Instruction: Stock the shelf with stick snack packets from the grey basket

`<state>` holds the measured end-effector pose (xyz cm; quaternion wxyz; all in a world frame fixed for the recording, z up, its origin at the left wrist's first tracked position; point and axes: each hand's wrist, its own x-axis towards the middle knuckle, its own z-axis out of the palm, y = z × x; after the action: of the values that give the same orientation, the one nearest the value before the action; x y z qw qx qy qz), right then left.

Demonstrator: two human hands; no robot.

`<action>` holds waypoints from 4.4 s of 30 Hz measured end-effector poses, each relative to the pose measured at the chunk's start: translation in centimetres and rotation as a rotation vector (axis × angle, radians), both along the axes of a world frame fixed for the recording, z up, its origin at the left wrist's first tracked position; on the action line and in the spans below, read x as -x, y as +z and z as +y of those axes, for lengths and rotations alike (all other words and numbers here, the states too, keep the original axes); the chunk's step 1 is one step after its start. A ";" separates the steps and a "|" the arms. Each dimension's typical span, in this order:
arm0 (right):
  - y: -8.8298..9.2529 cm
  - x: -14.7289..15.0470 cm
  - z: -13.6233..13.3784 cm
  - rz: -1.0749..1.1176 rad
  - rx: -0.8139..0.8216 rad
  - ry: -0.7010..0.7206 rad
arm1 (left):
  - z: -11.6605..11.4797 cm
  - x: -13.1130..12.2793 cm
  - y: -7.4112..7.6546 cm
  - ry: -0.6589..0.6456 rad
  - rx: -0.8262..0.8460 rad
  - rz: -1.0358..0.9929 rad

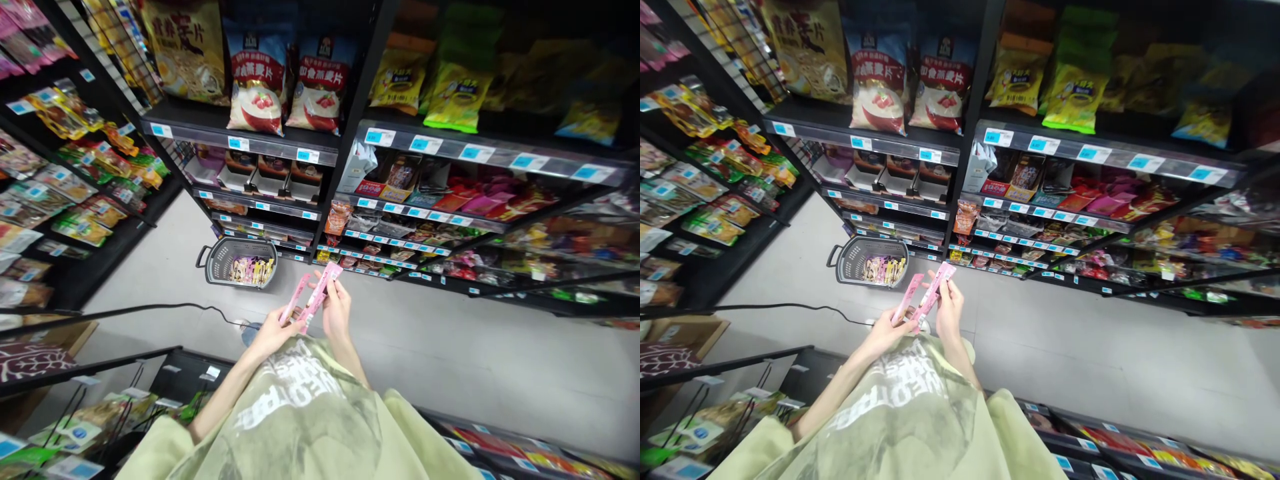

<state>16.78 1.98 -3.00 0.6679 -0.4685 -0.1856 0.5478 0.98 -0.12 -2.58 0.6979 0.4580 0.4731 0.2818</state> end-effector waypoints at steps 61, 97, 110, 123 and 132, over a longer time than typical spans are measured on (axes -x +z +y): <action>-1.4 3.1 -1.5 0.074 0.187 0.445 | 1.1 0.3 -0.1 0.634 -0.120 0.004; -0.2 3.4 -2.0 -0.001 0.159 0.464 | 1.1 1.0 -0.3 0.567 -0.007 -0.081; -1.3 3.2 -1.8 -0.004 0.138 0.436 | 1.1 1.3 -0.2 0.674 -0.169 0.041; -1.6 3.0 -1.0 -0.212 0.089 0.339 | 0.7 1.7 -0.2 0.448 -0.300 0.254; -3.3 2.9 0.2 -0.466 -0.068 0.346 | 0.1 2.1 -2.1 0.088 -0.589 0.460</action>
<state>13.86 2.22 -6.26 0.5193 -0.5204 -0.4294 0.5246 -1.11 -0.04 -4.70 0.3990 0.6696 0.5353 0.3254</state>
